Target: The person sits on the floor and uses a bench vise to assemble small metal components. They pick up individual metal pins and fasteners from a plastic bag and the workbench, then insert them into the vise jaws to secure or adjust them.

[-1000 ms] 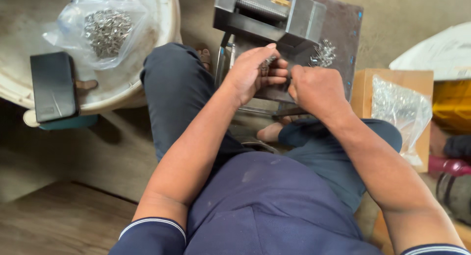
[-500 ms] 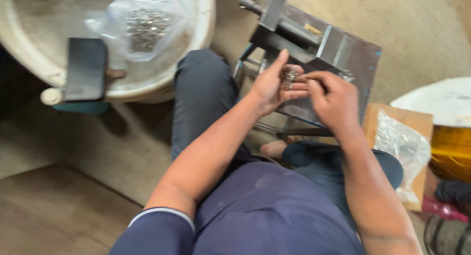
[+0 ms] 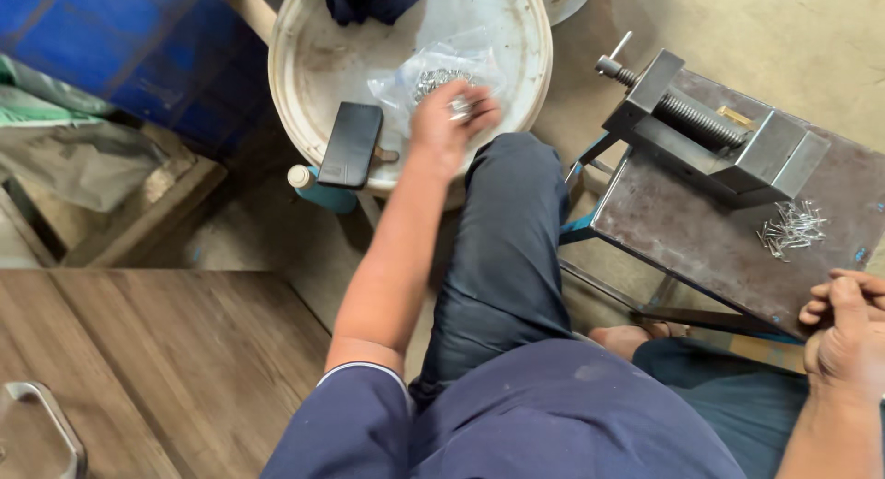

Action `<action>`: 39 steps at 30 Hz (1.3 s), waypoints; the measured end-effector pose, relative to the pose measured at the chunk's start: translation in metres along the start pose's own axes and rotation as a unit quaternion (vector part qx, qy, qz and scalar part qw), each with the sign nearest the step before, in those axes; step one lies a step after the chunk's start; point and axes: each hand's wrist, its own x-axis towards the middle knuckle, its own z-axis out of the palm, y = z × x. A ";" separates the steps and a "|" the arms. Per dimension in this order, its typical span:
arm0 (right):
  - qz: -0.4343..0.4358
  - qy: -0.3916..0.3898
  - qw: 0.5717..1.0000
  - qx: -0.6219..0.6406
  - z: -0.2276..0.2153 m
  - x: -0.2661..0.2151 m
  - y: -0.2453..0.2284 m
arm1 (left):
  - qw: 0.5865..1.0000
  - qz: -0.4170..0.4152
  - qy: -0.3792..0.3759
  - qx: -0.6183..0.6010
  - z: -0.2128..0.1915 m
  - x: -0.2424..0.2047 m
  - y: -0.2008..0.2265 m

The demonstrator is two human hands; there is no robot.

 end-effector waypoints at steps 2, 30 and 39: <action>-0.004 -0.005 1.000 -0.018 0.003 -0.002 0.002 | 0.994 -0.015 0.097 0.046 -0.026 0.013 0.016; 0.086 0.066 0.994 0.011 0.061 -0.012 -0.055 | 0.964 0.118 -0.007 0.238 0.005 0.029 0.013; 0.050 0.047 0.988 -0.137 0.090 -0.005 -0.087 | 0.867 0.164 -0.138 0.451 0.039 -0.047 -0.058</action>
